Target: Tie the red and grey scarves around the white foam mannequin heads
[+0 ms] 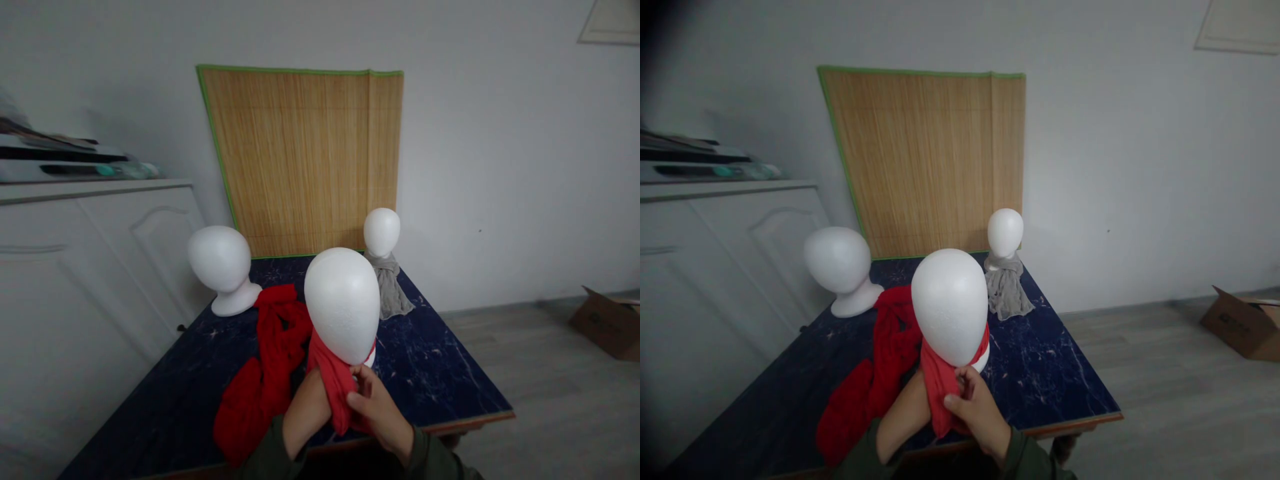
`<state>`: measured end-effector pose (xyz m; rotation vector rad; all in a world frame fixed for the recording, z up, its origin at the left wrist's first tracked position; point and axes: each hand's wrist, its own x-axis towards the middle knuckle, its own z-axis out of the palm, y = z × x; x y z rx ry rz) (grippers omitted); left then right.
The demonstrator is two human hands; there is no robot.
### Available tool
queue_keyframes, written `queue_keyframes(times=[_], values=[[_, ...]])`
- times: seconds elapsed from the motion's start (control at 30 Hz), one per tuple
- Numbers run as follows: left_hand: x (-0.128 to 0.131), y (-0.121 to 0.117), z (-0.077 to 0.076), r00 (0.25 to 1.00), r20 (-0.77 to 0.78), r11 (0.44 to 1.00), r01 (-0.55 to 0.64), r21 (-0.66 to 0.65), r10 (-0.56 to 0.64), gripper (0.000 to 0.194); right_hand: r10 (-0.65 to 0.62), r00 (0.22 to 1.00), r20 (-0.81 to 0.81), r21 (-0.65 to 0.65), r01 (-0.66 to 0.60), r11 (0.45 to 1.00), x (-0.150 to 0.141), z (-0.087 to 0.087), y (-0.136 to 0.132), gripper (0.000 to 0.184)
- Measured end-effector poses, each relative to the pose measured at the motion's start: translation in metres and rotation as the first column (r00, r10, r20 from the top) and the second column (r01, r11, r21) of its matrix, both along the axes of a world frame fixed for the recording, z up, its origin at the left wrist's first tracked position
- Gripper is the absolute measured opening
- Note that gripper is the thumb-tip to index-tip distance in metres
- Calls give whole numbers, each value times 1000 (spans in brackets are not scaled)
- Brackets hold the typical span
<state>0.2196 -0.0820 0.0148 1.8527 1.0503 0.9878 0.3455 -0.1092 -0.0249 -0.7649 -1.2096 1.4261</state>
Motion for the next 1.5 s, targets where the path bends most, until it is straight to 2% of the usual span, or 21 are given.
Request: queue_keyframes(times=[0.07,0.1,0.17,0.27,0.33,0.4,0.5,0.6,0.67,0.77,0.87,1.0,1.07,1.13,1.2,1.23,1.3,1.37,1.43,1.47,1.5], values=[[-1,0,-2,998,-69,996,11,94,-5,23,-151,953,263,86,133,987,1,0,3,29],[-3,1,-2,995,-102,991,5,132,9,24,-233,893,384,151,188,970,3,0,5,21],[-9,1,-1,983,-161,987,-60,148,83,24,-349,778,522,269,239,933,10,0,11,9],[-21,4,0,951,-221,976,-200,86,215,16,-441,658,611,337,288,897,26,5,21,4],[-28,7,-2,941,-208,964,-261,61,268,17,-464,575,674,355,299,886,37,9,29,1],[-33,10,-8,951,-137,961,-274,31,276,20,-438,526,729,358,253,899,43,13,35,3],[-35,17,-18,973,41,966,-219,-135,226,22,-460,473,751,415,203,887,43,12,42,5],[-34,22,-25,950,242,951,-123,-284,196,25,-535,472,701,498,213,840,39,3,47,20],[-34,22,-25,941,247,952,-169,-255,233,31,-523,516,678,494,207,844,38,-5,49,32],[-36,18,-19,955,23,954,-294,-56,296,22,-476,573,668,460,185,868,39,-13,51,39],[-37,11,-14,933,-164,943,-300,147,322,23,-472,590,655,462,182,868,40,-14,50,40],[-35,1,-9,860,-253,869,-342,356,442,23,-482,588,649,465,194,863,39,-12,48,42],[-33,-4,-6,843,-268,854,-351,383,467,22,-485,587,648,466,198,862,38,-12,48,46],[-31,-6,-3,880,-246,900,-337,277,406,21,-488,578,654,467,199,862,37,-13,48,49],[-28,-5,-2,939,-151,951,-303,68,310,20,-496,557,666,469,204,859,36,-15,48,48],[-27,-3,-2,959,-72,958,-280,-55,276,20,-503,547,669,474,207,856,36,-16,48,48],[-24,1,-4,962,127,930,-195,-311,244,21,-519,536,666,491,209,846,36,-17,47,48],[-23,6,-6,922,319,865,-33,-500,220,23,-527,535,660,501,209,840,36,-17,47,47],[-22,9,-6,886,426,817,104,-567,184,23,-522,539,661,499,203,842,36,-16,46,46],[-23,9,-5,887,428,819,111,-562,173,23,-517,542,662,496,200,845,36,-15,45,45],[-24,9,-5,903,392,840,69,-538,177,22,-512,544,665,493,194,848,36,-14,45,43]])
